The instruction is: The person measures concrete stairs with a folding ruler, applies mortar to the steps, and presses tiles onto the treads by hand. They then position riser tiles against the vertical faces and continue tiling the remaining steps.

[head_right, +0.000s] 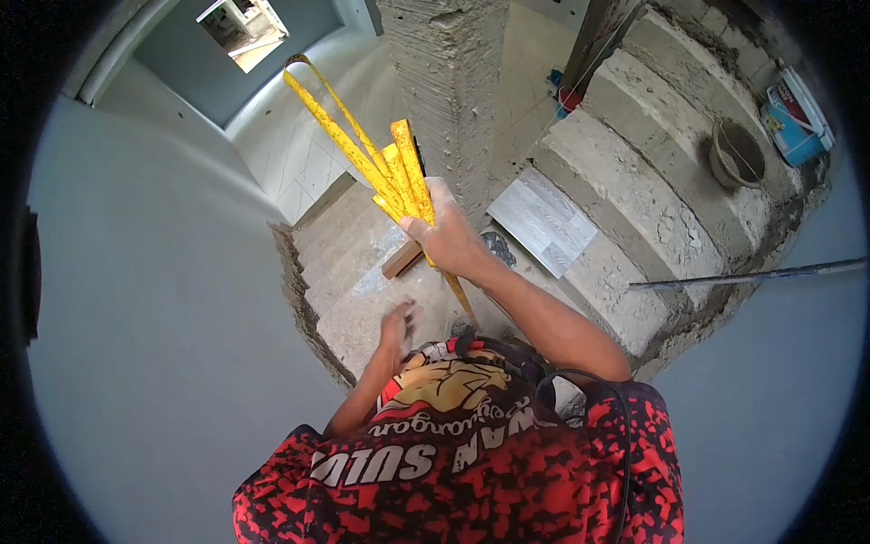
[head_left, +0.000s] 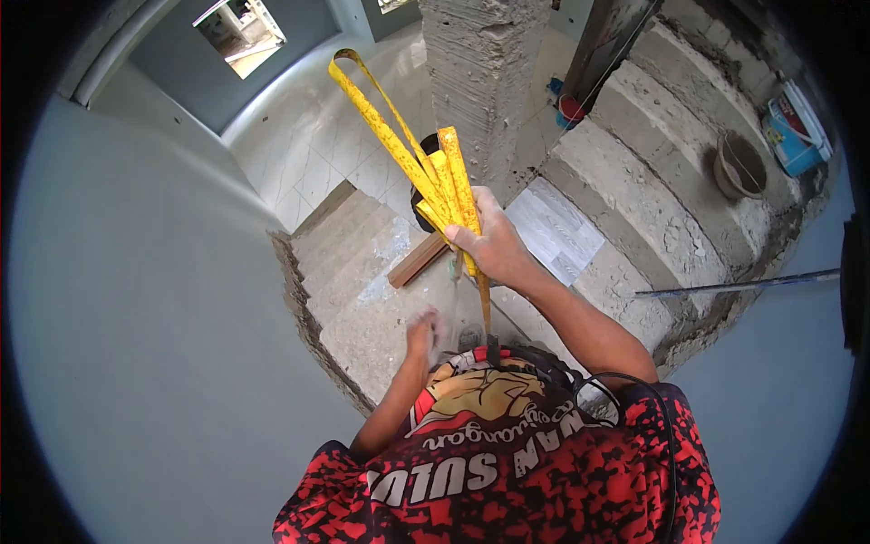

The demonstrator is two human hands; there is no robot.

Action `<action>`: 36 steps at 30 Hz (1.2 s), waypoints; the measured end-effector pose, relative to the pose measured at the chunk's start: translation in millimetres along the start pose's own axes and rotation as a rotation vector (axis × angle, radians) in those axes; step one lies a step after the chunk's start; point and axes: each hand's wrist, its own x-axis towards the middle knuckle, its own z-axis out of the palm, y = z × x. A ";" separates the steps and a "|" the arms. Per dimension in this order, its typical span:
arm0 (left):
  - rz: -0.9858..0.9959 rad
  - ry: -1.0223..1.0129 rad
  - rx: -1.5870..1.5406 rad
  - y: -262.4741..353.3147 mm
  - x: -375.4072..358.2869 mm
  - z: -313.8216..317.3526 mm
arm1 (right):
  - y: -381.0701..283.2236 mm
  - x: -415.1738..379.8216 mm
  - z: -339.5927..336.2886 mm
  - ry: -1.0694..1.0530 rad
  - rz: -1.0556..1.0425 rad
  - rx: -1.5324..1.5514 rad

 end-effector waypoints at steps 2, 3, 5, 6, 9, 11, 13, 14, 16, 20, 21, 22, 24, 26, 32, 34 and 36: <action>0.230 0.001 0.014 17.8 3.5 -3.1 | -6.6 -2.6 -1.6 -0.026 0.008 0.019; 0.462 0.003 0.031 29.4 6.1 0.5 | -10.2 -3.5 -2.3 -0.050 0.014 0.041; 0.589 -0.091 0.121 54.5 14.2 12.8 | -18.2 -4.7 -1.1 -0.050 0.009 0.044; 0.710 -0.182 0.226 63.6 16.4 17.5 | -19.7 -5.7 0.0 -0.044 0.009 0.057; 0.708 -0.403 0.503 73.8 15.6 35.6 | -18.0 -6.5 4.6 -0.031 -0.029 0.170; 0.725 -0.416 0.596 50.4 31.5 43.9 | -27.2 -9.7 3.3 -0.048 0.001 0.209; 0.735 -0.436 0.699 45.8 27.0 43.5 | -30.3 -11.2 2.5 -0.055 0.035 0.253; 0.541 -0.516 0.639 43.8 24.5 40.2 | -29.5 -11.2 2.3 -0.043 0.029 0.287; 0.336 -0.598 0.580 38.4 23.2 30.6 | -28.7 -12.6 3.5 -0.019 0.032 0.323; 0.374 -0.570 0.498 51.3 4.2 15.9 | -27.4 -11.3 3.4 -0.037 0.055 0.300; 0.295 -0.567 0.535 56.4 -1.3 13.9 | -26.2 -9.1 7.3 -0.035 0.033 0.257; 0.214 -0.561 0.573 60.1 -3.4 9.5 | -25.4 -6.4 11.3 -0.028 0.033 0.260; 0.157 -0.687 0.621 60.0 9.2 -2.5 | -23.6 1.2 20.8 -0.045 0.018 0.243; -0.095 -0.810 0.464 66.5 1.5 -3.9 | -21.1 5.7 29.8 -0.045 -0.004 0.244; -0.317 -0.779 0.225 33.3 27.8 -8.7 | -33.8 -9.1 43.2 -0.204 0.131 0.374; -0.269 -0.678 0.055 17.9 40.4 -7.2 | -39.3 -19.9 36.0 -0.193 0.091 0.315; -0.239 -0.625 0.006 11.6 48.0 -2.0 | -48.6 -31.3 23.7 -0.239 0.077 0.133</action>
